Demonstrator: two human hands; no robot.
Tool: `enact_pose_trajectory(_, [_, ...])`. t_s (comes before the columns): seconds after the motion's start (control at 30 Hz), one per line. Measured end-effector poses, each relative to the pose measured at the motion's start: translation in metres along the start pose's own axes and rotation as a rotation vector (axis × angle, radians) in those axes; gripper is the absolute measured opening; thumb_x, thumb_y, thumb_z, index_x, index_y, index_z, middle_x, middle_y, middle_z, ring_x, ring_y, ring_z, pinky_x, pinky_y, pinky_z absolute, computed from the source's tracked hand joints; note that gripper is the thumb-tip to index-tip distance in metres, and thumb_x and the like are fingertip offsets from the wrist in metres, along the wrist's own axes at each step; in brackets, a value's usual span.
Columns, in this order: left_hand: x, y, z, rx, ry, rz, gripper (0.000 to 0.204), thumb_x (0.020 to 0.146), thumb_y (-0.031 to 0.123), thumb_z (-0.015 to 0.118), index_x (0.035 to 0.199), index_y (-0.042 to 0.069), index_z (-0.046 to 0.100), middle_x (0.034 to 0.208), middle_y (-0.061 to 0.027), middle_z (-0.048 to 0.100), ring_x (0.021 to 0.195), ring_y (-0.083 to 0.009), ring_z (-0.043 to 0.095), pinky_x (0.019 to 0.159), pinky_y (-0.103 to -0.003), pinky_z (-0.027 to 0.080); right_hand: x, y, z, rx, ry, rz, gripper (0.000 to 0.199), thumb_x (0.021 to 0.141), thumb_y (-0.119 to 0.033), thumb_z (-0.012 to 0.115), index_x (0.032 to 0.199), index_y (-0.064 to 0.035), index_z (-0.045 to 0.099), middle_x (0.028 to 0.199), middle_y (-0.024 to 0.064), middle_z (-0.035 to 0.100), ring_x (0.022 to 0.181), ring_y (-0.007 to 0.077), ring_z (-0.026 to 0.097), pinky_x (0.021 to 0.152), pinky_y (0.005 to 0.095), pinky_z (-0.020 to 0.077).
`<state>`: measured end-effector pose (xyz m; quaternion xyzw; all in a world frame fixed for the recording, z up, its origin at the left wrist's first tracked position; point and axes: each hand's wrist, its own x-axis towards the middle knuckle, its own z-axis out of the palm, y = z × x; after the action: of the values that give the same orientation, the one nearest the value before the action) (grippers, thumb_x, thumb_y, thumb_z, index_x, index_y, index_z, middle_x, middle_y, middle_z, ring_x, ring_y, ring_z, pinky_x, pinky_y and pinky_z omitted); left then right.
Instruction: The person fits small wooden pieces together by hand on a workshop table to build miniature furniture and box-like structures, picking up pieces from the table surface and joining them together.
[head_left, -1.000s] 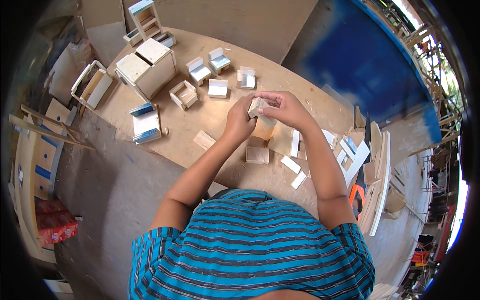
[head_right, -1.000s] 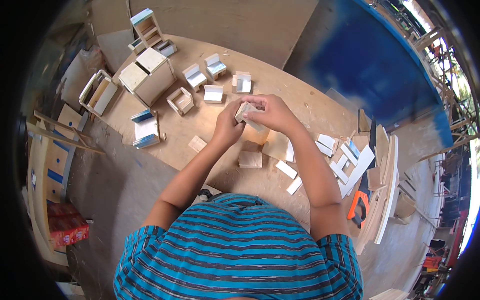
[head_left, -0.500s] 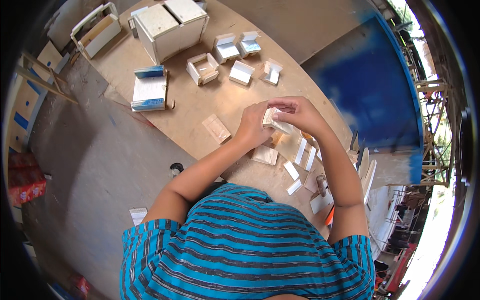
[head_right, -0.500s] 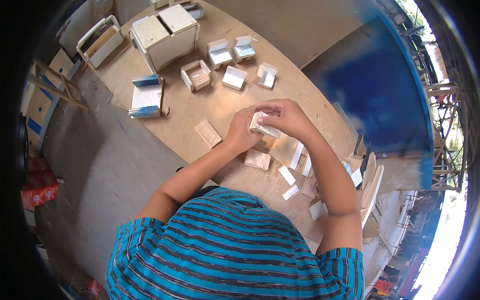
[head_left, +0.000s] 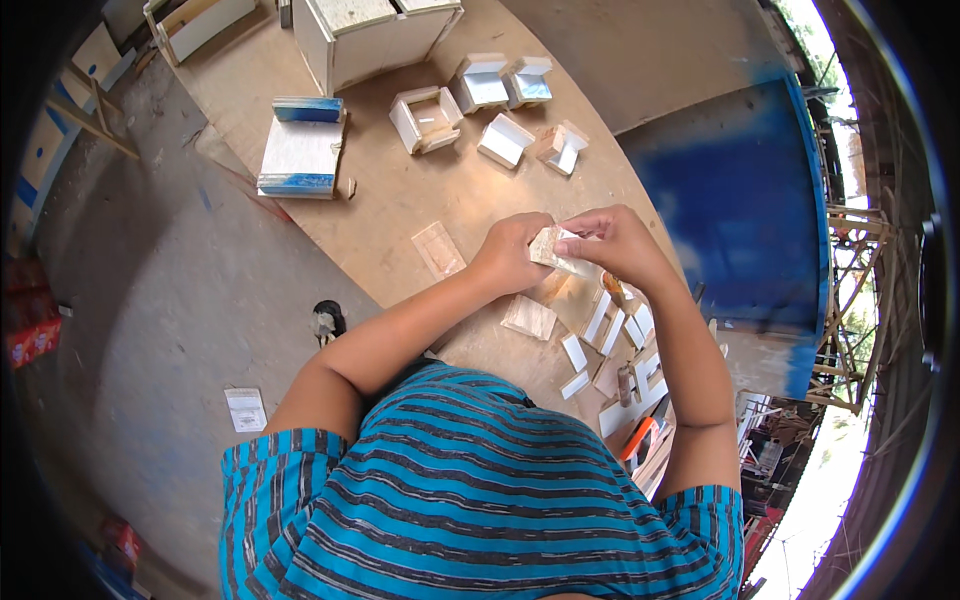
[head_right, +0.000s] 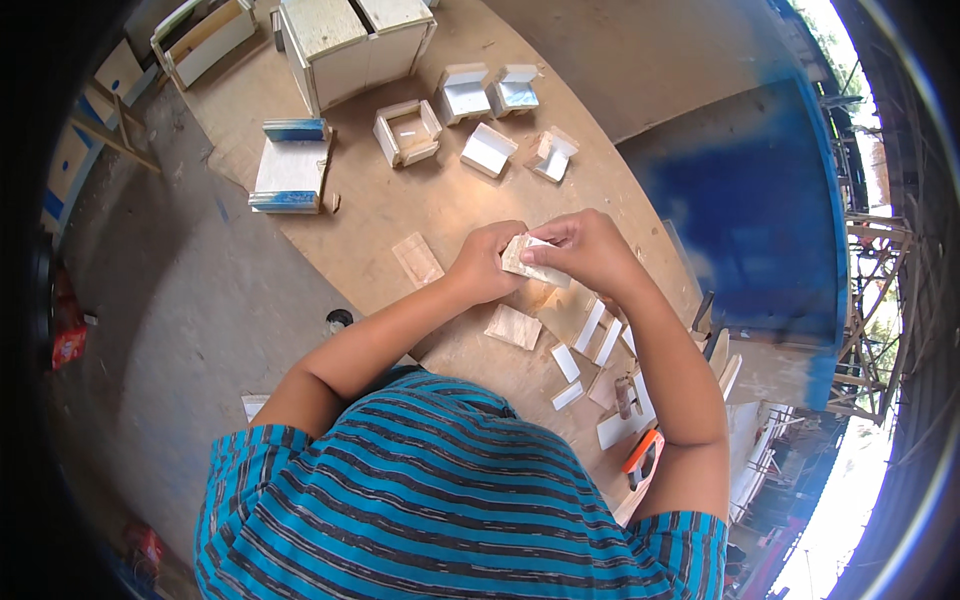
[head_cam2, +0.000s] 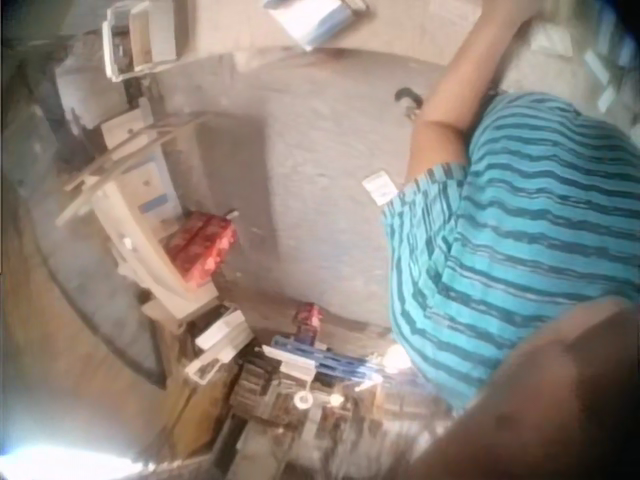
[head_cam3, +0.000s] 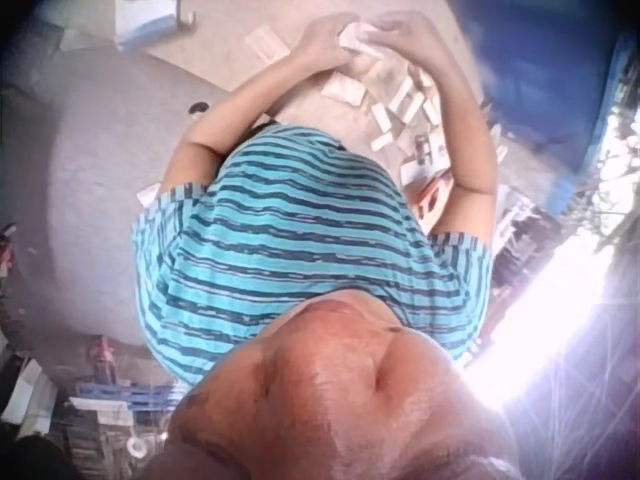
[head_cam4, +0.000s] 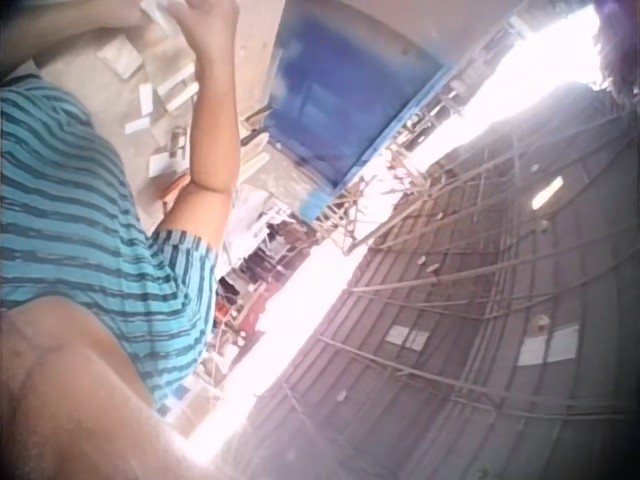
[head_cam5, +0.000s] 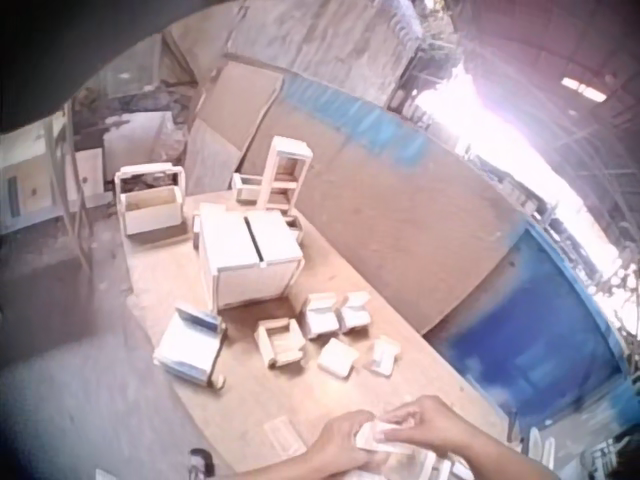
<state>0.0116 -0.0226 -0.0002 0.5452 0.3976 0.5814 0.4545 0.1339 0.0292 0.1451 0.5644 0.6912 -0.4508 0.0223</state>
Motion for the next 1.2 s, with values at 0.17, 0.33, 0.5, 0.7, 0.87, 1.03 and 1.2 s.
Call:
enact_pose_trajectory(0.17, [0.002,-0.002,0.003,0.008,0.007,-0.013,0.019,0.067,0.011,0.071,0.083,0.004,0.063,0.078,-0.015,0.061,0.076,-0.0334,0.062,0.067,-0.038,0.048,0.005,-0.001,-0.008,-0.028,-0.073,0.005,0.03,0.075,-0.015,0.078,0.096,0.0047,0.071,0.084,0.0091,0.07,0.078,0.0118,0.063,0.074,0.028,0.0495])
enact_pose_trajectory(0.33, [0.004,0.001,0.005,0.019,0.02,-0.01,0.02,0.066,0.012,0.072,0.083,0.004,0.064,0.078,-0.015,0.061,0.077,-0.034,0.062,0.068,-0.039,0.048,0.005,0.002,-0.012,-0.108,-0.05,0.003,0.032,0.074,-0.019,0.079,0.095,0.0038,0.071,0.082,0.0083,0.07,0.076,0.012,0.062,0.075,0.0283,0.0483])
enact_pose_trajectory(0.5, [0.005,0.002,0.012,0.08,0.048,0.014,0.024,0.064,0.015,0.074,0.084,0.005,0.065,0.077,-0.0146,0.062,0.076,-0.0339,0.06,0.068,-0.04,0.048,0.003,0.011,-0.017,-0.078,-0.047,0.025,0.03,0.074,-0.016,0.078,0.095,0.0037,0.071,0.083,0.0083,0.07,0.077,0.0122,0.062,0.076,0.0281,0.0479])
enact_pose_trajectory(0.7, [0.008,-0.004,0.018,0.18,0.052,0.068,0.023,0.061,0.015,0.074,0.079,0.006,0.063,0.076,-0.0139,0.062,0.074,-0.0352,0.059,0.066,-0.043,0.047,0.002,0.021,-0.021,0.012,-0.064,0.068,0.028,0.074,-0.01,0.077,0.098,0.0034,0.071,0.087,0.0089,0.071,0.078,0.012,0.062,0.076,0.0282,0.0483])
enact_pose_trajectory(0.87, [0.009,-0.001,0.02,0.193,0.046,0.042,0.023,0.059,0.015,0.074,0.077,0.006,0.062,0.076,-0.014,0.061,0.074,-0.0352,0.058,0.066,-0.043,0.047,0.001,0.027,-0.023,0.088,-0.083,0.067,0.028,0.074,-0.01,0.077,0.098,0.0033,0.071,0.087,0.0082,0.07,0.08,0.012,0.062,0.078,0.0277,0.0474])
enact_pose_trajectory(1.03, [0.007,-0.004,0.021,0.168,0.047,0.037,0.023,0.058,0.014,0.075,0.076,0.006,0.062,0.076,-0.0133,0.061,0.075,-0.0345,0.058,0.066,-0.042,0.047,0.0,0.025,-0.019,0.07,-0.044,0.024,0.03,0.072,-0.013,0.078,0.096,0.0026,0.071,0.086,0.0084,0.07,0.08,0.0122,0.061,0.077,0.0281,0.0472])
enact_pose_trajectory(1.2, [0.006,-0.001,0.02,0.142,0.033,-0.024,0.023,0.06,0.013,0.076,0.076,0.005,0.061,0.076,-0.0134,0.061,0.076,-0.0342,0.059,0.067,-0.041,0.047,-0.001,0.026,-0.018,0.099,-0.061,0.023,0.029,0.074,-0.011,0.077,0.099,0.003,0.07,0.091,0.0074,0.07,0.083,0.0118,0.061,0.08,0.0278,0.0468])
